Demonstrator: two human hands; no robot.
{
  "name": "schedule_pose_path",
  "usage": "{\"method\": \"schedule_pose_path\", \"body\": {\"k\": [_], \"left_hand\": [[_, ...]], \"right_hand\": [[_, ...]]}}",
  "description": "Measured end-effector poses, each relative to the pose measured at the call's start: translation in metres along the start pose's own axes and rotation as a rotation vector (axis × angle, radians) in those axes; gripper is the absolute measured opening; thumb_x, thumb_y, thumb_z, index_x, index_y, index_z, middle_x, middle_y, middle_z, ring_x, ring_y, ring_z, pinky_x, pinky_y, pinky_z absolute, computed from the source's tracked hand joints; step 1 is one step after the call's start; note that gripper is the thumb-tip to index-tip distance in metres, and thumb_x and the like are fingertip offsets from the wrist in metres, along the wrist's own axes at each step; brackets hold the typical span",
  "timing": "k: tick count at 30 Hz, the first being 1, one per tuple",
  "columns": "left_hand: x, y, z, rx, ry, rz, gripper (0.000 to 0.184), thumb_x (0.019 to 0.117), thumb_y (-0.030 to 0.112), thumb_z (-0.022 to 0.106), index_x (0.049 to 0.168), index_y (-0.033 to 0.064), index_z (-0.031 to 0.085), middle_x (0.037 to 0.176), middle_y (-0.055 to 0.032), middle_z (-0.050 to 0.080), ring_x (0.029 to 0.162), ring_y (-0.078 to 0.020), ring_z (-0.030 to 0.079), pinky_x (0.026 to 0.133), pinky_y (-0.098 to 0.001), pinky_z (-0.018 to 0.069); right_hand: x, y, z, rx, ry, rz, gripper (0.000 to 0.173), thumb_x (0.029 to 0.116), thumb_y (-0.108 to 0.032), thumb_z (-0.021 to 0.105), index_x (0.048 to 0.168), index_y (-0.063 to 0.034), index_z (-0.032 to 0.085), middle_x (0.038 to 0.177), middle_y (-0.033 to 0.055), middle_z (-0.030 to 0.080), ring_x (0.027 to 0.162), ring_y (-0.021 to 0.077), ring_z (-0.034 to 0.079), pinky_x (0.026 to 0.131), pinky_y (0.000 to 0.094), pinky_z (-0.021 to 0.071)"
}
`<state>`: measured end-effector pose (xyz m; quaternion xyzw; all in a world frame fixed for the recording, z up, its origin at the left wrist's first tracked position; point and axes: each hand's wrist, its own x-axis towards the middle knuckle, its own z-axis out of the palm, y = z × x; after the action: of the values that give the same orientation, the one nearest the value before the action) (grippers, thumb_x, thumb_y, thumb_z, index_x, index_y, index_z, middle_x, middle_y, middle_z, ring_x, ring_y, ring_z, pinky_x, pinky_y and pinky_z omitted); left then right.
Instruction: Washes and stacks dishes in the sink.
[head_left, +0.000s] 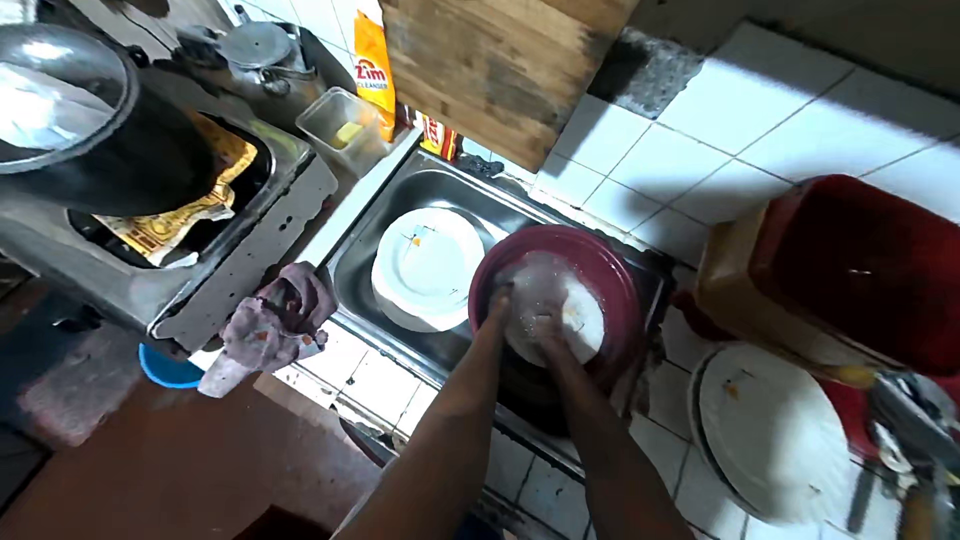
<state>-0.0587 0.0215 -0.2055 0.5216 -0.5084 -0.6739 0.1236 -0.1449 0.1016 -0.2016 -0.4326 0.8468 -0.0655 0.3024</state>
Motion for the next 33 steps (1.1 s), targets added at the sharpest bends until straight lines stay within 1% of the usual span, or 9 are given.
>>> {"method": "schedule_pose_path", "body": {"k": [3,5,9,14,17,19,24,29,33], "left_hand": [[0.0,0.004,-0.01,0.259,-0.094,0.025,0.038,0.1084,0.01,0.048,0.142,-0.0087,0.05,0.142,-0.0299,0.054,0.133,-0.038,0.052,0.113,-0.0479,0.0407],[0.0,0.004,-0.014,0.312,-0.099,0.038,0.041,0.1084,0.01,0.048,0.143,-0.0101,0.048,0.146,-0.0308,0.051,0.138,-0.0392,0.048,0.116,-0.048,0.0371],[0.001,0.006,-0.013,0.14,-0.066,0.011,0.042,0.1121,0.019,0.041,0.144,-0.0063,0.05,0.149,-0.0286,0.05,0.141,-0.0394,0.045,0.117,-0.0508,0.0344],[0.003,0.004,-0.006,0.002,-0.011,0.018,0.043,0.1123,0.02,0.04,0.142,-0.0097,0.05,0.148,-0.03,0.05,0.14,-0.039,0.046,0.118,-0.0509,0.0336],[0.01,-0.001,-0.008,0.079,-0.045,0.007,0.042,0.112,0.015,0.04,0.145,-0.0097,0.047,0.147,-0.0311,0.049,0.138,-0.0399,0.048,0.116,-0.0501,0.0363],[0.008,0.001,-0.009,0.108,-0.064,0.037,0.04,0.1108,0.009,0.04,0.145,-0.0116,0.045,0.15,-0.0314,0.046,0.142,-0.0388,0.044,0.119,-0.0466,0.0323],[0.007,0.005,-0.008,0.098,-0.063,0.052,0.043,0.1126,0.019,0.039,0.144,-0.0079,0.05,0.149,-0.0281,0.049,0.142,-0.0372,0.045,0.118,-0.0484,0.0336],[0.013,0.003,-0.008,-0.033,-0.037,0.012,0.041,0.1109,0.018,0.045,0.14,-0.0099,0.051,0.142,-0.0317,0.052,0.133,-0.0392,0.051,0.112,-0.0501,0.0391],[0.008,0.003,-0.012,0.164,-0.094,0.001,0.039,0.1095,0.01,0.044,0.142,-0.0116,0.048,0.144,-0.0314,0.051,0.135,-0.0381,0.05,0.114,-0.0472,0.0386]], "right_hand": [[-0.013,0.0,0.02,-0.132,-0.047,-0.256,0.059,0.1099,-0.033,0.032,0.16,-0.0013,0.032,0.167,0.022,0.026,0.157,0.0406,0.015,0.123,0.0678,0.0],[-0.035,0.021,0.008,-0.222,-0.111,-0.325,0.066,0.1098,-0.05,0.026,0.164,-0.013,0.024,0.17,0.0148,0.022,0.158,0.0407,0.011,0.119,0.0746,-0.0008],[-0.025,0.06,-0.039,-0.313,-0.11,-0.07,0.076,0.1073,-0.057,0.033,0.157,-0.0003,0.036,0.162,0.0265,0.034,0.153,0.045,0.026,0.122,0.066,0.0144],[0.001,-0.004,-0.016,-0.244,-0.238,0.005,0.049,0.1097,-0.018,0.042,0.151,0.0086,0.041,0.157,0.0317,0.038,0.15,0.0469,0.03,0.124,0.0571,0.0182],[-0.008,-0.002,0.019,-0.092,-0.068,-0.255,0.05,0.1095,-0.025,0.038,0.15,0.0034,0.047,0.157,0.0264,0.042,0.151,0.0427,0.031,0.125,0.0607,0.0108],[-0.045,0.006,0.01,-0.099,-0.144,-0.328,0.056,0.1111,-0.034,0.032,0.159,-0.0059,0.036,0.166,0.0192,0.029,0.156,0.0393,0.019,0.124,0.067,0.0036],[-0.057,0.061,-0.042,-0.298,-0.127,-0.116,0.085,0.1042,-0.065,0.032,0.163,-0.0052,0.024,0.168,0.0258,0.017,0.157,0.0455,0.004,0.12,0.0728,-0.0049],[0.001,0.015,-0.03,-0.23,-0.188,0.075,0.052,0.1115,-0.025,0.036,0.155,0.0025,0.038,0.162,0.0272,0.033,0.153,0.0448,0.024,0.125,0.057,0.0157],[-0.004,-0.009,0.021,-0.087,-0.018,-0.196,0.05,0.109,-0.019,0.036,0.15,0.0089,0.043,0.157,0.0285,0.041,0.151,0.0438,0.03,0.126,0.057,0.0125]]}}
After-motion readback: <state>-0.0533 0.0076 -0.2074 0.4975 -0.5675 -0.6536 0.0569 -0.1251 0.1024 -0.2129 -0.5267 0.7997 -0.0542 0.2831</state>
